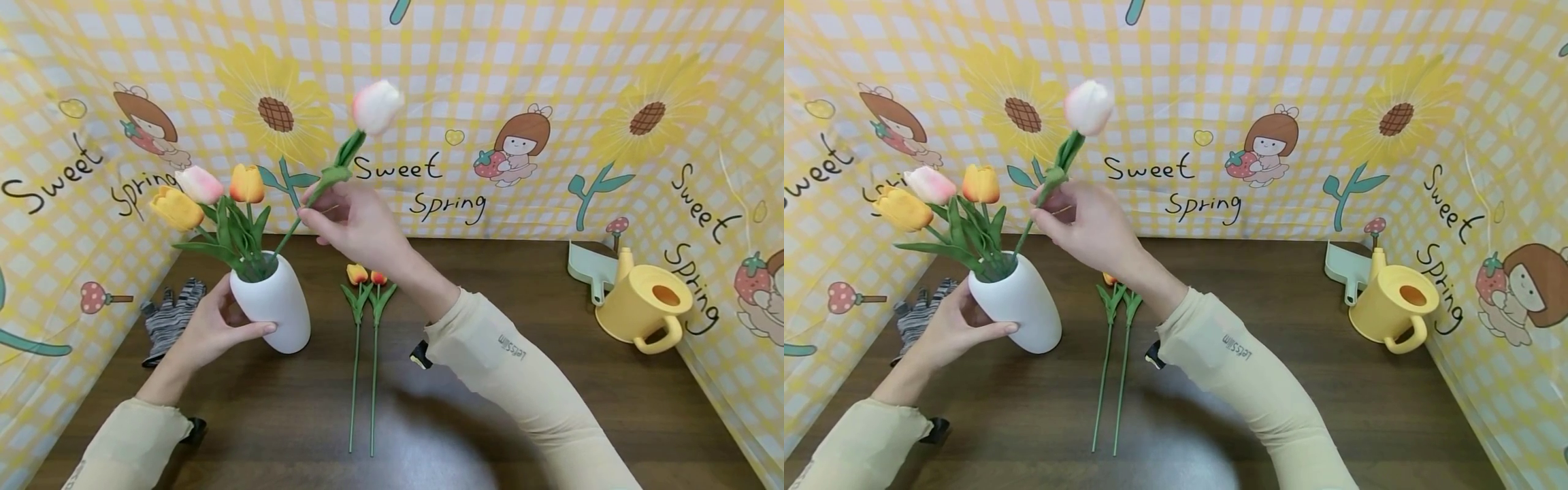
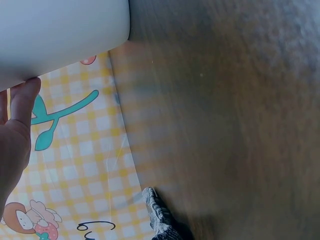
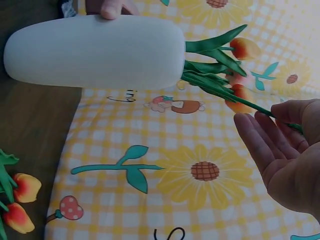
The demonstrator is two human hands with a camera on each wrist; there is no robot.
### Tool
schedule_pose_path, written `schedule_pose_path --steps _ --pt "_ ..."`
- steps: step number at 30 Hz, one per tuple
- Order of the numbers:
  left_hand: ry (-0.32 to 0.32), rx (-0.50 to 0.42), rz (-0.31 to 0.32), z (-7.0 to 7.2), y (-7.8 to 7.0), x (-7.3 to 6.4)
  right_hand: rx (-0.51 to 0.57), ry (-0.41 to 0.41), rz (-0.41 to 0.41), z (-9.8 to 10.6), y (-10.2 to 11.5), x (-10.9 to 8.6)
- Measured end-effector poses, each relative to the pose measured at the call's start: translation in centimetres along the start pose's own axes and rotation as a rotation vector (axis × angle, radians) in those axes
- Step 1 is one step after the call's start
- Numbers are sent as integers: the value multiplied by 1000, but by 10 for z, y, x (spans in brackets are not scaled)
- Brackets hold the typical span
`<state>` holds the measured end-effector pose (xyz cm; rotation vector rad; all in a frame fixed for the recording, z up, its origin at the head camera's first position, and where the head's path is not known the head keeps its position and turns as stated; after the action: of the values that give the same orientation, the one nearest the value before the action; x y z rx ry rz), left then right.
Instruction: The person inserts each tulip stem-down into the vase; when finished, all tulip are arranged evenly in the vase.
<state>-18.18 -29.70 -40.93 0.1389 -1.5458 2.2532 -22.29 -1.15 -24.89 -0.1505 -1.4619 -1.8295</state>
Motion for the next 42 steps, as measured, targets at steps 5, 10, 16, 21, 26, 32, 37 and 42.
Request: schedule_pose_path --steps 5,10,16,21,26,32,37,42 --pt "-4 3 10 0 -2 0 62 41 -64 -6 -5 2" --pt "-9 9 20 0 -3 0 258 9 -149 -13 -11 3" --pt "-6 0 19 0 -4 -1 483 -91 -136 -23 -25 6" --pt "-7 4 15 1 -3 -1 559 -112 -111 -32 -32 7" --pt "-6 5 16 1 -2 0 553 -98 -122 -40 -35 7" --pt "-4 5 12 0 -2 -1 570 -103 -169 -45 -34 8" --pt "0 3 5 0 -1 -1 578 -107 -191 -47 -34 7" --pt "3 -4 4 1 -1 -1 588 -123 -200 -49 -35 6"
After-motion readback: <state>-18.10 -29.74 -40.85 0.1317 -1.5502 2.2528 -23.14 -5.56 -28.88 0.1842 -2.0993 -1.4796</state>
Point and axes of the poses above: each hand's wrist, its own x-axis towards the middle knuckle, its own z-axis out of the back of the hand, y = z × x, the point moved 1 cm from there along x, towards the middle knuckle, and after that the axes turned 1 degree about y, right-handed, at the moved point
